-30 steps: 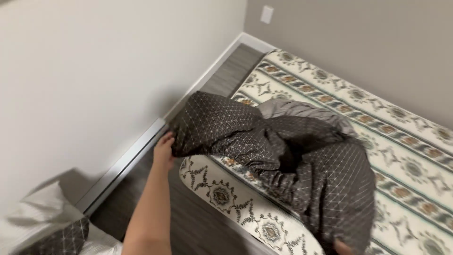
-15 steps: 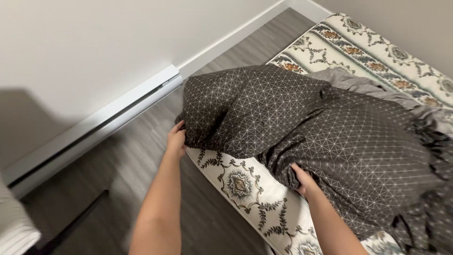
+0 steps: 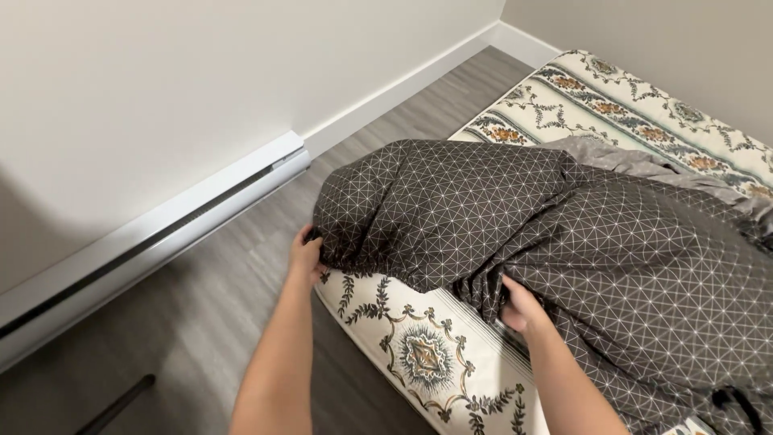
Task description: The person unfolds a dark patterned fitted sheet and stretches it over a mattress on the floor, tucking the elasticized corners under the mattress to secure it.
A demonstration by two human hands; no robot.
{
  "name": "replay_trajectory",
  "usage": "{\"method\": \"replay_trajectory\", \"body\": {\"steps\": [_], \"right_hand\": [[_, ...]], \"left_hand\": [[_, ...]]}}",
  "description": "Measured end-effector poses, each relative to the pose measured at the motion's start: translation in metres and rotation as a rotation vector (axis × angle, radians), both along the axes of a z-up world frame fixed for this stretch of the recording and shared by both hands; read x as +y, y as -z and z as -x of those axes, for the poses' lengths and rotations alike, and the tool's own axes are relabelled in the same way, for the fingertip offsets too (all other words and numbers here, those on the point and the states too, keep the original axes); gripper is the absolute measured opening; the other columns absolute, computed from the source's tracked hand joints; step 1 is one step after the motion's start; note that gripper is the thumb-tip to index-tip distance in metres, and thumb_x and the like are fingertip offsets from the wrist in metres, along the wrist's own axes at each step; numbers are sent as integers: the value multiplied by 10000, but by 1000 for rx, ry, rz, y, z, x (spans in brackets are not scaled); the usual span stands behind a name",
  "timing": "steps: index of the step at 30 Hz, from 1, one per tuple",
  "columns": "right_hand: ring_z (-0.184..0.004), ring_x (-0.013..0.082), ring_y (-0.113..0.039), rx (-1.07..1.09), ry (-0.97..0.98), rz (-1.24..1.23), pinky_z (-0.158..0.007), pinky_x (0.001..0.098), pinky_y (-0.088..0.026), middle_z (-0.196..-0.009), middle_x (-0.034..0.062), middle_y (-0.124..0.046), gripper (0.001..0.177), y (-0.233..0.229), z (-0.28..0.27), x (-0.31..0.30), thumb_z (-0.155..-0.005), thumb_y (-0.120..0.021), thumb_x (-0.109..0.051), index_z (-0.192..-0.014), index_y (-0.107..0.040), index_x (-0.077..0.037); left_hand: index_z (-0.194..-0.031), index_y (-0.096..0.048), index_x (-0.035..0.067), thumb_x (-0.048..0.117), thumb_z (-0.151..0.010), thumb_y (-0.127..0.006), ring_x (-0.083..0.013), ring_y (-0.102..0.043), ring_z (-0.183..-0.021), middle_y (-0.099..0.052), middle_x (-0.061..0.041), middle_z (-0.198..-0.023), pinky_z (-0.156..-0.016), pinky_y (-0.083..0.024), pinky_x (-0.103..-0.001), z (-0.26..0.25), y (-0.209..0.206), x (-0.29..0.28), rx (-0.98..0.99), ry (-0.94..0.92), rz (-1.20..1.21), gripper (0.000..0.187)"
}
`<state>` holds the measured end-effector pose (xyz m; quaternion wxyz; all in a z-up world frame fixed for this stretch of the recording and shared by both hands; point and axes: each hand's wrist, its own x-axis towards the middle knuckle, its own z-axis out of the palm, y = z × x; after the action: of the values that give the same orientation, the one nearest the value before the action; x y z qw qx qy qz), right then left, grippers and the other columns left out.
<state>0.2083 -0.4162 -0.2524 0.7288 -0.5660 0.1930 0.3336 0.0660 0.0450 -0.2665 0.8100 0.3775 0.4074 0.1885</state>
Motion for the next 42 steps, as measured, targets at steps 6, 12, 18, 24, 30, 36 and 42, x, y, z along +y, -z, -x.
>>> {"method": "replay_trajectory", "body": {"steps": [6,12,18,24,30,36,42], "right_hand": [[-1050,227,-641,9,197,-50,-978,373,-493,-1145,125,-713,295,7,-57,28,-1024,-520,-244,-1184,-657,-37],[-1163,266,-637,-513,552,-968,-1029,417,-549,-1239,138,-660,488,-108,-43,-29,-1071,-427,-446,-1330,-605,-72],[-1356,317,-463,12,284,104,-1101,488,-392,-1428,95,-571,555,-21,35,-41,-1013,-522,-516,-1389,-566,-111],[-1128,366,-633,149,200,172,-1017,511,-501,-1254,220,-678,531,42,94,-62,-1039,-418,-406,-1293,-618,16],[-1121,340,-653,189,-28,357,-997,480,-520,-1198,196,-687,535,42,120,-101,-1019,-480,-479,-1194,-670,-10],[-991,271,-736,-70,-773,813,-943,432,-576,-1039,121,-755,522,0,123,-163,-934,-571,-541,-1070,-790,-87],[-883,220,-802,-517,-1021,1318,-903,397,-623,-920,65,-814,494,-134,134,-144,-889,-635,-565,-992,-878,-148]], "left_hand": [[-1448,-531,36,-16,-843,-629,-295,-654,-1193,-647,-185,-1358,-984,-542,-403,-92,-55,38,-68,203,-339,615],[-1414,-538,73,53,-930,-571,-270,-625,-1191,-620,-109,-1302,-1063,-550,-479,-74,-244,116,-928,29,-322,486],[-1306,-656,161,415,-992,-623,-215,-652,-1143,-704,-37,-1247,-948,-508,-423,33,-66,119,-32,128,-123,406],[-1201,-694,181,200,-983,-482,-160,-694,-828,-753,-30,-1007,-677,-544,-333,98,143,92,143,289,-6,305],[-1147,-700,115,237,-945,-653,-183,-612,-756,-689,-53,-947,-610,-458,-370,75,180,52,250,304,-62,241],[-1225,-682,58,424,-984,-626,-231,-682,-912,-718,-90,-1076,-775,-569,-393,48,150,29,131,171,34,442],[-1440,-553,77,623,-997,-366,-280,-623,-1201,-640,-114,-1350,-1031,-459,-418,43,115,12,152,284,-44,727]]}}
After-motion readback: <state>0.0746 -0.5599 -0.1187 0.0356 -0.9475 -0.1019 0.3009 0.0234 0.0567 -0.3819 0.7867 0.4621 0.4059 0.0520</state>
